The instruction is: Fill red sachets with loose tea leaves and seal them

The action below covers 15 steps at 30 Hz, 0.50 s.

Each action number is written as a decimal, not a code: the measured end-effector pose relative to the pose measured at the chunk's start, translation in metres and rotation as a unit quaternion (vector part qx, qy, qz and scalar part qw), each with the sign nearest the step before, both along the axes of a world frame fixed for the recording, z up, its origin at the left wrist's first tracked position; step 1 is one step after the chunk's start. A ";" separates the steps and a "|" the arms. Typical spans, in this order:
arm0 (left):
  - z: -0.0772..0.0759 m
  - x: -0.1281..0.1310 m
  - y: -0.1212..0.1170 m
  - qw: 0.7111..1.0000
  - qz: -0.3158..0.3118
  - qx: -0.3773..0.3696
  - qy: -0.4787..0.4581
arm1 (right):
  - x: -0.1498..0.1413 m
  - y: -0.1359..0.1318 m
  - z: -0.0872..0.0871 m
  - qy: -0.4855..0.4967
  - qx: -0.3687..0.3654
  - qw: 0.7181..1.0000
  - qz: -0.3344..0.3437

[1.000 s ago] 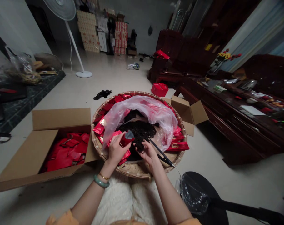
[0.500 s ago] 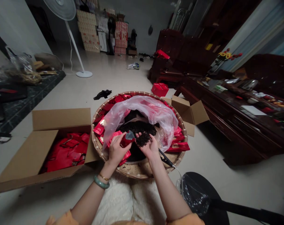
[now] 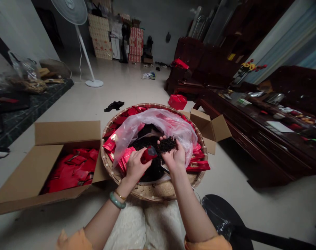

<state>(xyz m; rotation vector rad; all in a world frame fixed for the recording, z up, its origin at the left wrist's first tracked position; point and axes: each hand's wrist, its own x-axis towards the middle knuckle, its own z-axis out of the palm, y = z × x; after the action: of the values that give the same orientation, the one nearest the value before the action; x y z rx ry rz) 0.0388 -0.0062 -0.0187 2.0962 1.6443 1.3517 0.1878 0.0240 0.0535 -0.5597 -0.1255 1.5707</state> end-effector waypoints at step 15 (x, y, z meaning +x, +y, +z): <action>-0.002 0.006 0.001 1.000 0.012 -0.025 0.006 | -0.033 -0.006 0.001 -0.172 0.102 0.978 -0.063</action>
<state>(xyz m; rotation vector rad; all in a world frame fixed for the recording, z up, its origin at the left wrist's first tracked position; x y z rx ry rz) 0.0451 -0.0047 -0.0206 2.0678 1.6964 1.2936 0.1552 0.0177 0.0546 -0.6604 -0.4979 1.3080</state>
